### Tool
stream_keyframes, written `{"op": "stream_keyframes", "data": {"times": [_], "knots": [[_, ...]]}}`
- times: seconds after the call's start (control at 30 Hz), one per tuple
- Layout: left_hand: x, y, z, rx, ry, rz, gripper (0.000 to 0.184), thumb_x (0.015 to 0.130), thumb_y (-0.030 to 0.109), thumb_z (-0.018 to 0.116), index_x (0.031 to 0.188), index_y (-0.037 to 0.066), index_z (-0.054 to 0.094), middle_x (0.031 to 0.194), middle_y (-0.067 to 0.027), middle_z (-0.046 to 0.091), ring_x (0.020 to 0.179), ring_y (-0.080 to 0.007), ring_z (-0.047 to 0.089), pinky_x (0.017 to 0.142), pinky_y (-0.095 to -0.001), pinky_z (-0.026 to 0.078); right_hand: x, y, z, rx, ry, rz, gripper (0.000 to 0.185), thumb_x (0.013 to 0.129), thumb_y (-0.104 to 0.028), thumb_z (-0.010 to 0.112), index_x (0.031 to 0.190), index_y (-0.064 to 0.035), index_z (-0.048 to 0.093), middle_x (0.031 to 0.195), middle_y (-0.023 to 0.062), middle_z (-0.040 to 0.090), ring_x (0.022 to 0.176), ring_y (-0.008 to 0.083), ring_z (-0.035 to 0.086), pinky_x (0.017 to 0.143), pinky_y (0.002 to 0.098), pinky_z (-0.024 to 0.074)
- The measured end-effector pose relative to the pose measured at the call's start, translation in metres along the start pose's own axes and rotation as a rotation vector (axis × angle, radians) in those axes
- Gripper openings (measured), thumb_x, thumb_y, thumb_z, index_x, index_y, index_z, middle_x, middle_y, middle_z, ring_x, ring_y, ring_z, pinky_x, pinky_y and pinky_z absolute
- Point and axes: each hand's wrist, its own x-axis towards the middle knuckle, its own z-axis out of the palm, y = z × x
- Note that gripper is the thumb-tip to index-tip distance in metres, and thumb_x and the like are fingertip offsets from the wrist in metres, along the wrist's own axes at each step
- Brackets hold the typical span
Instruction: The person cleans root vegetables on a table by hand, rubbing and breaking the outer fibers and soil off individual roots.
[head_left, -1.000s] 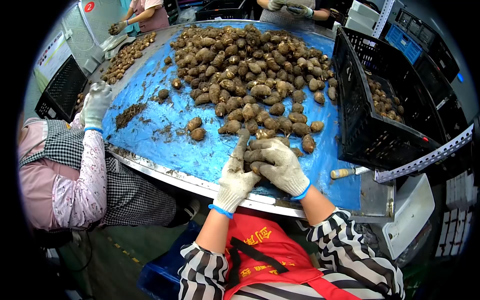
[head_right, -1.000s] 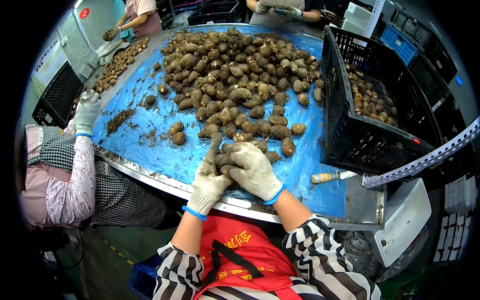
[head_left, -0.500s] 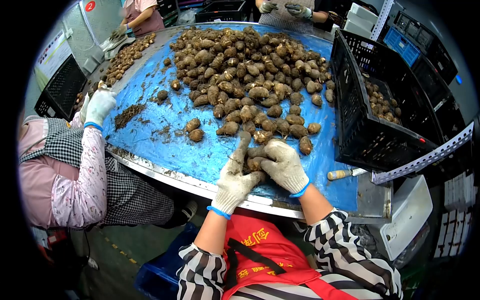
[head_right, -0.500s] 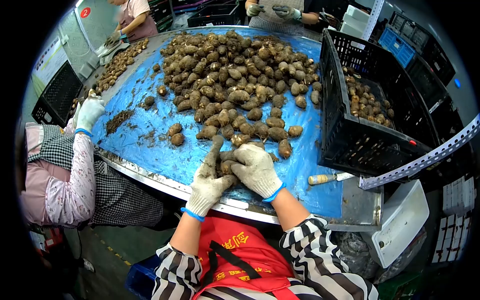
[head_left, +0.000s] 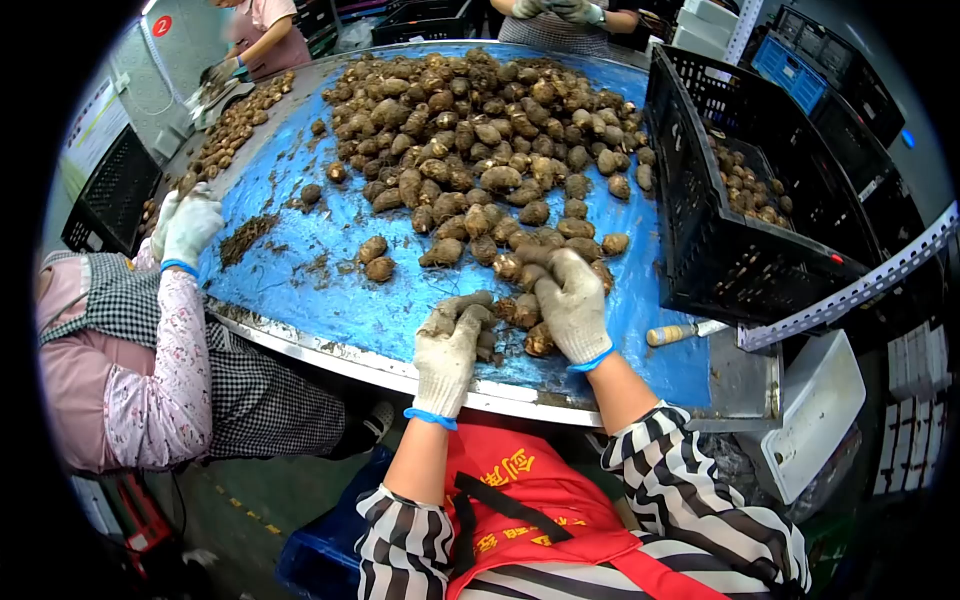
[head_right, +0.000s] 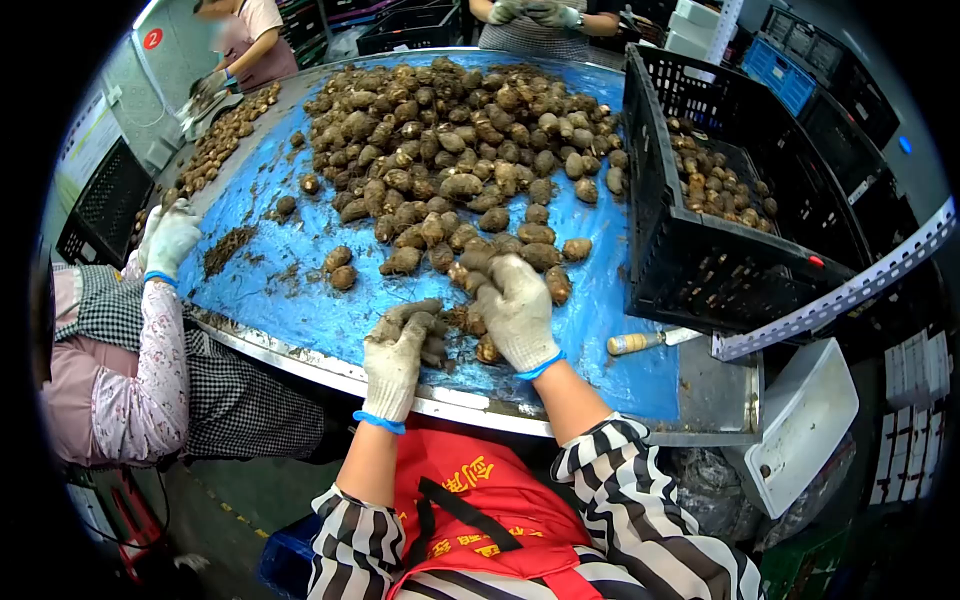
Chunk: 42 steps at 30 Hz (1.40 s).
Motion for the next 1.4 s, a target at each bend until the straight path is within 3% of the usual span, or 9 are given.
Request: {"op": "stream_keyframes", "data": {"times": [0.17, 0.27, 0.47, 0.7, 0.77, 0.83, 0.97, 1.1, 1.4], "knots": [[-0.022, -0.004, 0.015, 0.184, -0.072, 0.129, 0.018, 0.085, 0.013, 0.078, 0.099, 0.003, 0.072, 0.088, -0.0108, 0.074, 0.069, -0.0156, 0.067, 0.061, -0.0281, 0.054, 0.01, 0.008, -0.027, -0.059, 0.245, -0.051, 0.024, 0.085, 0.005, 0.056, 0.105, 0.0027, 0.07, 0.105, 0.0139, 0.07, 0.096, 0.0242, 0.066, 0.085, 0.0337, 0.0534], [-0.027, 0.001, 0.03, 1.02, -0.095, 0.524, 0.052, 0.064, 0.033, 0.091, 0.103, 0.003, 0.071, 0.089, -0.016, 0.068, 0.083, -0.0321, 0.068, 0.073, -0.039, 0.055, 0.01, 0.024, -0.035, -0.185, 0.193, -0.152, 0.018, 0.079, -0.001, 0.063, 0.096, 0.0015, 0.07, 0.099, 0.0149, 0.067, 0.095, 0.0334, 0.065, 0.087, 0.0391, 0.0526], [-0.024, -0.001, 0.052, 1.295, -0.129, 0.631, 0.053, 0.067, 0.026, 0.085, 0.113, 0.006, 0.067, 0.089, -0.0159, 0.065, 0.086, -0.0356, 0.066, 0.075, -0.0444, 0.053, 0.011, 0.01, -0.034, -0.275, 0.176, -0.165, 0.019, 0.083, -0.008, 0.063, 0.098, 0.0015, 0.069, 0.108, 0.0184, 0.067, 0.103, 0.0345, 0.063, 0.093, 0.0411, 0.0505], [-0.028, -0.008, 0.033, 0.971, 0.054, 0.44, 0.044, 0.071, 0.019, 0.079, 0.111, 0.005, 0.066, 0.1, -0.0199, 0.069, 0.091, -0.0382, 0.067, 0.08, -0.0447, 0.055, 0.002, 0.014, -0.033, -0.085, 0.078, -0.095, 0.026, 0.081, -0.002, 0.053, 0.101, 0.005, 0.068, 0.1, 0.0204, 0.067, 0.092, 0.0315, 0.066, 0.085, 0.0379, 0.0532], [-0.016, -0.025, 0.016, 0.55, -0.02, 0.251, 0.037, 0.086, -0.004, 0.07, 0.12, -0.002, 0.057, 0.109, -0.0092, 0.066, 0.097, -0.0141, 0.064, 0.085, -0.0289, 0.054, 0.001, 0.02, -0.033, 0.072, -0.125, -0.034, 0.029, 0.081, -0.001, 0.052, 0.104, 0.0048, 0.067, 0.097, 0.0184, 0.068, 0.088, 0.0288, 0.067, 0.083, 0.0361, 0.0541], [-0.017, -0.008, 0.013, 0.267, -0.049, 0.29, 0.04, 0.086, -0.008, 0.069, 0.123, -0.003, 0.054, 0.112, -0.0096, 0.064, 0.101, -0.017, 0.064, 0.089, -0.0302, 0.054, 0.001, 0.008, -0.025, 0.285, -0.31, 0.125, 0.031, 0.082, -0.003, 0.054, 0.109, 0.0013, 0.069, 0.097, 0.0162, 0.07, 0.087, 0.0254, 0.069, 0.081, 0.0358, 0.0556], [-0.01, 0.002, 0.019, 0.348, -0.044, 0.597, 0.055, 0.085, -0.009, 0.071, 0.136, -0.004, 0.05, 0.117, -0.0108, 0.064, 0.099, -0.0155, 0.063, 0.087, -0.0289, 0.055, -0.011, -0.003, -0.008, -0.15, -0.417, 0.065, 0.04, 0.088, -0.021, 0.072, 0.125, -0.006, 0.066, 0.107, 0.0148, 0.071, 0.098, 0.02, 0.069, 0.089, 0.0319, 0.0544], [-0.022, 0.022, 0.018, 0.06, -0.209, 0.173, 0.066, 0.083, -0.012, 0.069, 0.143, 0.0, 0.046, 0.134, -0.0128, 0.058, 0.112, -0.019, 0.062, 0.091, -0.0314, 0.055, -0.005, 0.004, -0.013, 0.367, -0.392, 0.37, 0.031, 0.098, -0.019, 0.062, 0.123, 0.0004, 0.066, 0.104, 0.0084, 0.07, 0.091, 0.012, 0.066, 0.077, 0.0293, 0.057], [-0.014, 0.009, 0.021, -0.148, -0.211, 0.196, 0.071, 0.083, -0.01, 0.072, 0.147, -0.002, 0.042, 0.134, -0.0129, 0.058, 0.118, -0.0195, 0.059, 0.1, -0.0327, 0.052, -0.014, -0.002, -0.008, 0.359, -0.428, 0.325, 0.036, 0.099, -0.011, 0.055, 0.134, -0.0006, 0.06, 0.114, 0.0081, 0.068, 0.101, 0.0118, 0.062, 0.087, 0.0269, 0.0531]]}}
